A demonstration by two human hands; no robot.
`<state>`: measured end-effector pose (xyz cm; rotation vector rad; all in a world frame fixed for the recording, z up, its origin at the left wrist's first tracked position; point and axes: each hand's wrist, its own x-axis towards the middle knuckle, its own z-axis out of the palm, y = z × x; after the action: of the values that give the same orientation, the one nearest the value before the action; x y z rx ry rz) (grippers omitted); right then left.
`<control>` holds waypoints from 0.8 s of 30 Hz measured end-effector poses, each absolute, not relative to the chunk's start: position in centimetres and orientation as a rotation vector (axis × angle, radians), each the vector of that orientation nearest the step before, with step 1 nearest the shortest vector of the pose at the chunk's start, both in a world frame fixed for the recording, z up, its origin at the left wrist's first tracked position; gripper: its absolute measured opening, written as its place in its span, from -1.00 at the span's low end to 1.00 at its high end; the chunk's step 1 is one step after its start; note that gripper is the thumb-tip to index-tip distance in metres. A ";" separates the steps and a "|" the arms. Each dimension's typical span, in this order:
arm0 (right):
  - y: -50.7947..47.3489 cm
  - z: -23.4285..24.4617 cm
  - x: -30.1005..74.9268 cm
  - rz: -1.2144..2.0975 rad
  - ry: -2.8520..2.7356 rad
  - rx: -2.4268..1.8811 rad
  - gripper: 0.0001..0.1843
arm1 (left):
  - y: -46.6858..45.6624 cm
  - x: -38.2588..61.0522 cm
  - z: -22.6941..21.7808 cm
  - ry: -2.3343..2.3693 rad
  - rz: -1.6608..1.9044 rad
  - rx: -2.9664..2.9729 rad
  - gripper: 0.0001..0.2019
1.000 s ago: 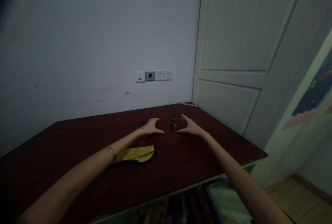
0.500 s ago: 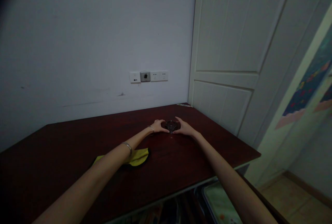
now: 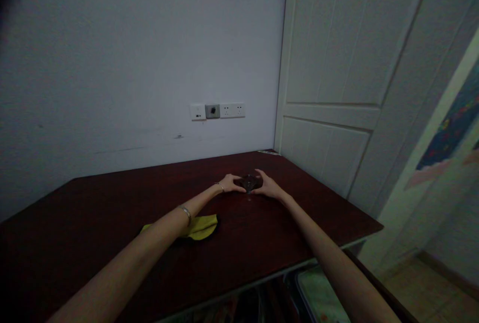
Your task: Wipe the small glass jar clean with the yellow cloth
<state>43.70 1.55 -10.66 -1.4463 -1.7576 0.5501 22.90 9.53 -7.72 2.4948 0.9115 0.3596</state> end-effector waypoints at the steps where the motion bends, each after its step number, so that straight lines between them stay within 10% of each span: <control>1: 1.6 -10.7 43.6 0.560 -1.745 -1.434 0.06 | 9.6 22.8 -7.7 0.917 0.369 2.493 -0.38; 24: 5.9 -5.3 10.3 0.656 -2.047 -0.992 0.15 | 7.8 -11.8 -0.1 1.175 0.195 2.496 -0.50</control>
<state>10.31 5.94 -5.32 -0.9920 -2.0468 0.6558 -11.84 7.81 -0.11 2.4963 1.1752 0.1953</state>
